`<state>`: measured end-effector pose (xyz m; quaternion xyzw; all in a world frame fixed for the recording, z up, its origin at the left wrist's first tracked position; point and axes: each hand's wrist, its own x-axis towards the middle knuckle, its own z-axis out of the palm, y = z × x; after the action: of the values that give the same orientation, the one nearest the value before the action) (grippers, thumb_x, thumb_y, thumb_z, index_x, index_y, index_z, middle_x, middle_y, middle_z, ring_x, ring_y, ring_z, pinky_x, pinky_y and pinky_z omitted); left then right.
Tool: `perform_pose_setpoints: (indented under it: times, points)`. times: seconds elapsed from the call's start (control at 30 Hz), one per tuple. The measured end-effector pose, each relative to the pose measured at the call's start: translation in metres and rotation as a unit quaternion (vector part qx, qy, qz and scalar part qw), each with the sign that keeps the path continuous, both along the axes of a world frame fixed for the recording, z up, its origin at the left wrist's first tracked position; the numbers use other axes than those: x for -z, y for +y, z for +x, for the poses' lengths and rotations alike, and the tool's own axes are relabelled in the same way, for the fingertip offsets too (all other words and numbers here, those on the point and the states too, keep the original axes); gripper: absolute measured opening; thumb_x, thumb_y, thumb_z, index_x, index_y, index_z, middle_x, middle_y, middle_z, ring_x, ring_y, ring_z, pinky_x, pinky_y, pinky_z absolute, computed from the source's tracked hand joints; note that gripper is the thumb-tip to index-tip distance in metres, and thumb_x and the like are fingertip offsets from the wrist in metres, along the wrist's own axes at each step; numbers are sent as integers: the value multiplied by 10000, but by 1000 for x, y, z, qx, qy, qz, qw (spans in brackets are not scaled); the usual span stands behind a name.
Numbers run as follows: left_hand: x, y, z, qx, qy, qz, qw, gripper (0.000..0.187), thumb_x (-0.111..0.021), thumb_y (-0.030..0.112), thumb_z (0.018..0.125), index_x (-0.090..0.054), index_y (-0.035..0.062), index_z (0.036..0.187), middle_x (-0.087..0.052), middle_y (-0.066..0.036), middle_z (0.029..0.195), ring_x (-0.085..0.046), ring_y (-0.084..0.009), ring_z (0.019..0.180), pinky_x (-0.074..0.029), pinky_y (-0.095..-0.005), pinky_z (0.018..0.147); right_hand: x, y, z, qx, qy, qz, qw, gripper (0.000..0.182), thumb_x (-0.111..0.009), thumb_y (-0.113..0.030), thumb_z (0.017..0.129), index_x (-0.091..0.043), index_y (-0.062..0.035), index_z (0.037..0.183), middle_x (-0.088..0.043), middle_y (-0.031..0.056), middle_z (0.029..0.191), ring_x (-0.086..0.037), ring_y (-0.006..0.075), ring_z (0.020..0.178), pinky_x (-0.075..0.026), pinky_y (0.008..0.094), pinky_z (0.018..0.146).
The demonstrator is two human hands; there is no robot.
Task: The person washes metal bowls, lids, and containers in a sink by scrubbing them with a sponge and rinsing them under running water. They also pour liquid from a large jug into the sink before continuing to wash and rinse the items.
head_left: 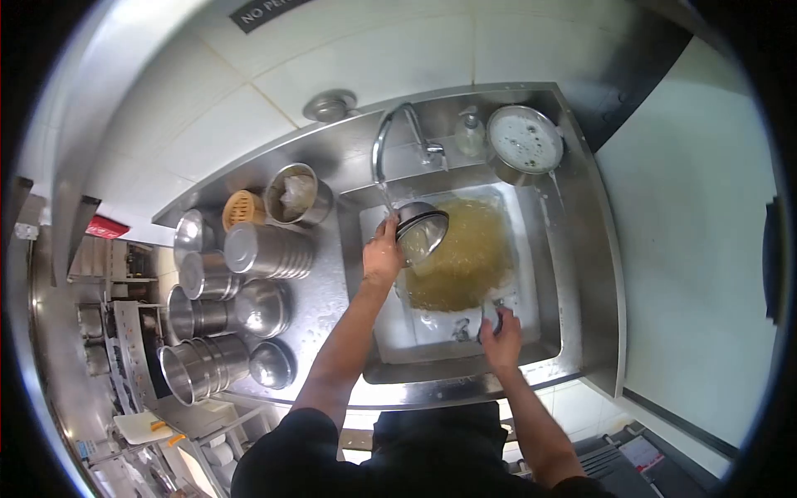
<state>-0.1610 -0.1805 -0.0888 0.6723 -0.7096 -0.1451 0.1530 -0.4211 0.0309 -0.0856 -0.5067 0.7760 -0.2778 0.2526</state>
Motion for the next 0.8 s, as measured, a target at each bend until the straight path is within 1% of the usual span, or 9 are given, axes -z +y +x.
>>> perform_pose_setpoints:
  times: [0.07, 0.13, 0.3, 0.47, 0.57, 0.63, 0.73, 0.77, 0.8]
  points:
    - [-18, 1, 7, 9, 8, -31, 999, 682, -617, 65, 832, -438, 177, 1481, -587, -197, 1363, -687, -416, 1002, -567, -494, 883, -4, -42, 18, -8, -84, -73, 994, 381, -693, -231, 889, -602, -21, 1194, -667, 208, 1075, -651, 355, 992, -504, 435, 856]
    - [-32, 2, 5, -7, 8, 15, 1000, 676, -602, 38, 832, -463, 213, 1470, -546, -200, 1407, -658, -427, 1072, -554, -501, 917, -31, -89, 47, 32, -166, -55, 984, 385, -668, -264, 895, -586, -12, 1174, -659, 233, 1075, -629, 400, 1027, -488, 473, 886]
    - [-60, 5, -6, 0, 28, 21, 999, 650, -607, 13, 829, -514, 210, 1441, -537, -196, 1364, -643, -408, 1106, -545, -494, 942, -46, -174, 92, 36, -256, -174, 950, 355, -654, -233, 900, -573, -2, 1157, -652, 225, 1077, -636, 385, 969, -488, 443, 862]
    - [-65, -9, 2, 68, 1, 12, 998, 691, -577, 0, 847, -459, 214, 1494, -585, -191, 1309, -653, -402, 1062, -543, -491, 918, -33, -187, 88, 78, -205, -234, 947, 349, -673, -206, 881, -576, 7, 1139, -652, 212, 1046, -633, 371, 952, -486, 436, 857]
    - [-70, -18, 7, 39, 46, 47, 997, 743, -555, -31, 845, -421, 241, 1524, -553, -214, 1401, -633, -416, 1127, -538, -492, 946, -51, -178, 86, 73, -185, -216, 956, 357, -693, -196, 871, -577, 5, 1141, -638, 204, 1051, -621, 351, 961, -485, 425, 853]
    - [-74, -17, 10, 64, 91, -12, 994, 802, -558, -32, 852, -357, 298, 1555, -493, -219, 1470, -605, -419, 1185, -530, -497, 972, -57, -176, 91, 45, -141, -231, 962, 367, -708, -188, 865, -574, 2, 1148, -627, 195, 1054, -613, 332, 968, -485, 416, 848]
    - [-92, -19, 12, 72, 97, -20, 992, 846, -541, -45, 857, -325, 358, 1568, -409, -208, 1550, -537, -417, 1289, -498, -487, 1037, -56, -182, 109, 1, -170, -220, 961, 392, -732, -170, 846, -569, 1, 1158, -612, 183, 1060, -601, 317, 980, -483, 410, 849]
    - [-99, -20, 11, 70, 90, -10, 993, 853, -532, -52, 859, -325, 374, 1567, -383, -202, 1573, -510, -415, 1327, -484, -481, 1063, -56, -181, 112, -8, -152, -213, 965, 376, -730, -158, 864, -563, 1, 1161, -609, 159, 1066, -613, 271, 949, -499, 385, 810]
    - [-102, -22, 12, 84, 85, -40, 992, 847, -527, -61, 855, -340, 364, 1563, -370, -199, 1581, -491, -412, 1346, -469, -479, 1079, -57, -180, 113, 4, -212, -206, 955, 362, -728, -155, 873, -566, 1, 1156, -610, 149, 1062, -615, 253, 929, -503, 374, 791]
